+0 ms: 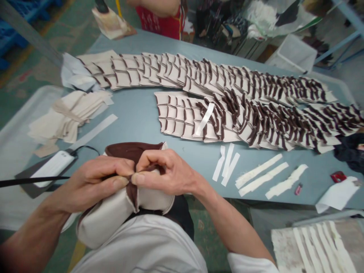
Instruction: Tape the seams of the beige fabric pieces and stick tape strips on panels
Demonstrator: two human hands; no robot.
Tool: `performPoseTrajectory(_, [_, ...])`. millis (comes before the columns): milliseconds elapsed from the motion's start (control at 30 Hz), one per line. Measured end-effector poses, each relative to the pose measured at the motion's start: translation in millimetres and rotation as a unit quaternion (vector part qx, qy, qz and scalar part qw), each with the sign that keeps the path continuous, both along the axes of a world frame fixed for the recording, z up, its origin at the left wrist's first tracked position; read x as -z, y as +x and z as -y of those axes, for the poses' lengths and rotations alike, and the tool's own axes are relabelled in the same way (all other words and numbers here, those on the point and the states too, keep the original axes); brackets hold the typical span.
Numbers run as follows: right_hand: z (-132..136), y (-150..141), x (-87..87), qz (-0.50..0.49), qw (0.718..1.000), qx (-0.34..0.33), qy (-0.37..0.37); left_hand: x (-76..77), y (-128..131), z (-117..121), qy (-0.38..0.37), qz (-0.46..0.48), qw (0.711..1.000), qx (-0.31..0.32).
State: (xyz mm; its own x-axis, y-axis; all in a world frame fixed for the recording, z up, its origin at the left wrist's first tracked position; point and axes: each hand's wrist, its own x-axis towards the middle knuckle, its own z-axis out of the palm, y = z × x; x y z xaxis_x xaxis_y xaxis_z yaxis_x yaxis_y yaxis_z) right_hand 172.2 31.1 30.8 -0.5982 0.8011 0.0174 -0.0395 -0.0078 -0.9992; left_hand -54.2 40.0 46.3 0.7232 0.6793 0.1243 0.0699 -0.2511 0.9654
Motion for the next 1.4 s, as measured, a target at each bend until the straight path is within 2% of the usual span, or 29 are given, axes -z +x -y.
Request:
performPoseTrajectory(100, [0.1,-6.4,-6.4,0.01,1.0,0.008,0.007,1.5,-1.8,-3.0,-0.013,-0.009,1.0,-0.002])
performPoseTrajectory(233, [6.6,-14.0,-14.3,-0.009,0.994,0.031,0.101,8.2,0.8,4.3,-0.134,0.06,0.989,-0.035])
performPoseTrajectory(400, [16.5,-21.7,-18.4,-0.004,0.966,0.113,0.232,12.9,17.1,21.3,-0.322,0.188,0.923,-0.097])
performPoseTrajectory(533, [14.8,-24.0,-11.4,0.028,0.947,0.14,0.287,21.7,21.1,20.9,-0.367,0.234,0.895,-0.091])
performPoseTrajectory(700, [4.0,-20.0,-3.5,0.052,0.935,0.125,0.327,27.6,16.4,11.2,-0.346,0.26,0.898,-0.079])
performPoseTrajectory(900, [-9.7,-5.5,-3.4,0.109,0.925,0.119,0.345,18.5,6.2,4.9,-0.298,0.255,0.916,-0.083])
performPoseTrajectory(1067, [-20.4,17.4,6.1,0.166,0.919,0.126,0.335,17.3,-8.6,-4.2,-0.247,0.231,0.932,-0.126])
performPoseTrajectory(1167, [-21.4,27.1,8.1,0.17,0.927,0.129,0.308,22.0,-17.8,-11.2,-0.205,0.214,0.947,-0.125])
performPoseTrajectory(1300, [-16.3,28.5,-1.0,0.142,0.942,0.132,0.275,18.3,-26.0,-20.4,-0.163,0.15,0.97,-0.095])
performPoseTrajectory(1400, [-12.9,26.0,-11.2,0.127,0.944,0.134,0.274,4.5,-26.1,-26.3,-0.047,0.024,0.996,-0.066])
